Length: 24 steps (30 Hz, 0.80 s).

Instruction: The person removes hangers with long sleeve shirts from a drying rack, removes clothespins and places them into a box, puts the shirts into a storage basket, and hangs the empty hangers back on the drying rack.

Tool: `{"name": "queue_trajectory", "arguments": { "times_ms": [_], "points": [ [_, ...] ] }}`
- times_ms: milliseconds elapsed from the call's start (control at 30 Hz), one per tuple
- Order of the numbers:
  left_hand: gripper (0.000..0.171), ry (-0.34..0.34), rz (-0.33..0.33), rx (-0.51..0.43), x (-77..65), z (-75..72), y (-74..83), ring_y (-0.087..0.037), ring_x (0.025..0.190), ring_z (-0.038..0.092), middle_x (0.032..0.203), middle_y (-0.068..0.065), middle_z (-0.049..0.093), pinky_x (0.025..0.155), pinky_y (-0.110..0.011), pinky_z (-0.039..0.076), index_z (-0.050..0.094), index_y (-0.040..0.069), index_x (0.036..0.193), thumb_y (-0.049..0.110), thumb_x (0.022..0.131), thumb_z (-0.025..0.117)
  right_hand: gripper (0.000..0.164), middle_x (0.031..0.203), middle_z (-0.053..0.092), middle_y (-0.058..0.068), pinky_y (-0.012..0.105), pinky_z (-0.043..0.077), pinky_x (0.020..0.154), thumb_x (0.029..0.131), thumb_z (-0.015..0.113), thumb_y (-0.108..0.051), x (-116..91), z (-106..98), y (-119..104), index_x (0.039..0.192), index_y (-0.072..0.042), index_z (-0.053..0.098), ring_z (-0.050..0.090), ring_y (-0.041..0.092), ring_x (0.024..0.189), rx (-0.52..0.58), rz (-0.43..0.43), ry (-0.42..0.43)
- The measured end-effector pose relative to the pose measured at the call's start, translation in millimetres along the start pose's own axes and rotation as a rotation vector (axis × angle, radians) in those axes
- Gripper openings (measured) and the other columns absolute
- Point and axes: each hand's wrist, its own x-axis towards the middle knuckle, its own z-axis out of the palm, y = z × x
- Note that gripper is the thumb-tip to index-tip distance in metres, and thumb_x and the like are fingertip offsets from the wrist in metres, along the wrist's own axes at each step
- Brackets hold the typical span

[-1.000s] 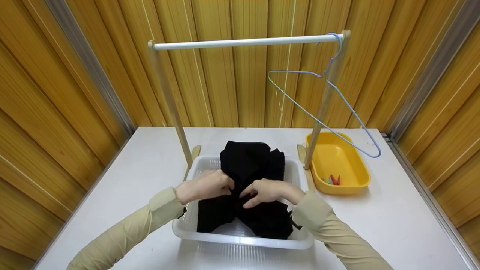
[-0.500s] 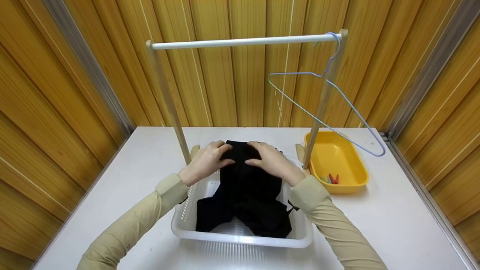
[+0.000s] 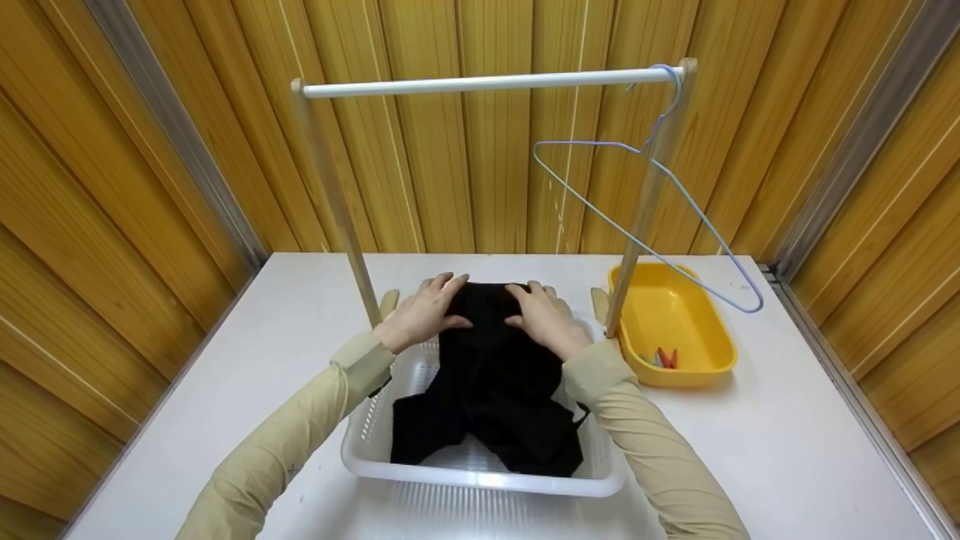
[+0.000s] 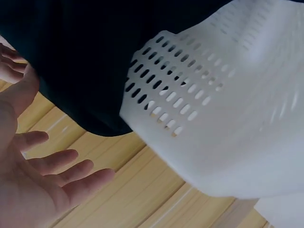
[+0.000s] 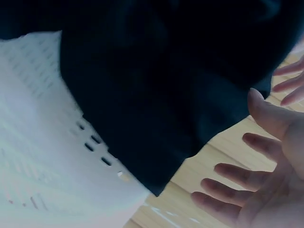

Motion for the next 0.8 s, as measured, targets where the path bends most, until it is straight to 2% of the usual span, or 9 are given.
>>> {"name": "queue_trajectory", "arguments": {
  "times_ms": [333,567,800],
  "points": [
    [0.076,-0.038,-0.034,-0.014,7.2,12.1,1.9,-0.025,0.084,0.035,0.102,-0.008,0.032,0.054,-0.034,0.035,0.026,0.020,0.112,0.054,0.048,0.049,0.050,0.100,0.033,0.019,0.043,0.031,0.053,0.064,0.051,-0.034,3.7,13.2,7.9,0.108,-0.017,0.034,0.032,0.035,0.084,-0.137,0.010,0.023],
    [0.080,-0.127,-0.067,-0.033,10.9,22.7,2.7,-0.030,0.093,0.027,0.111,-0.010,0.025,0.063,-0.039,0.031,0.020,0.023,0.114,0.049,0.047,0.054,0.049,0.098,0.034,0.019,0.042,0.031,0.054,0.065,0.052,-0.031,3.8,19.4,12.7,0.108,-0.016,0.035,0.034,0.034,0.082,-0.131,0.013,0.026],
    [0.079,-0.178,-0.057,-0.063,12.9,31.7,3.6,-0.031,0.094,0.026,0.110,-0.011,0.025,0.064,-0.039,0.030,0.020,0.024,0.114,0.035,0.049,0.062,0.046,0.083,0.044,0.015,0.036,0.032,0.056,0.065,0.053,-0.025,5.2,29.5,16.8,0.106,-0.012,0.039,0.041,0.028,0.071,-0.138,-0.043,0.018]
  ]
}}
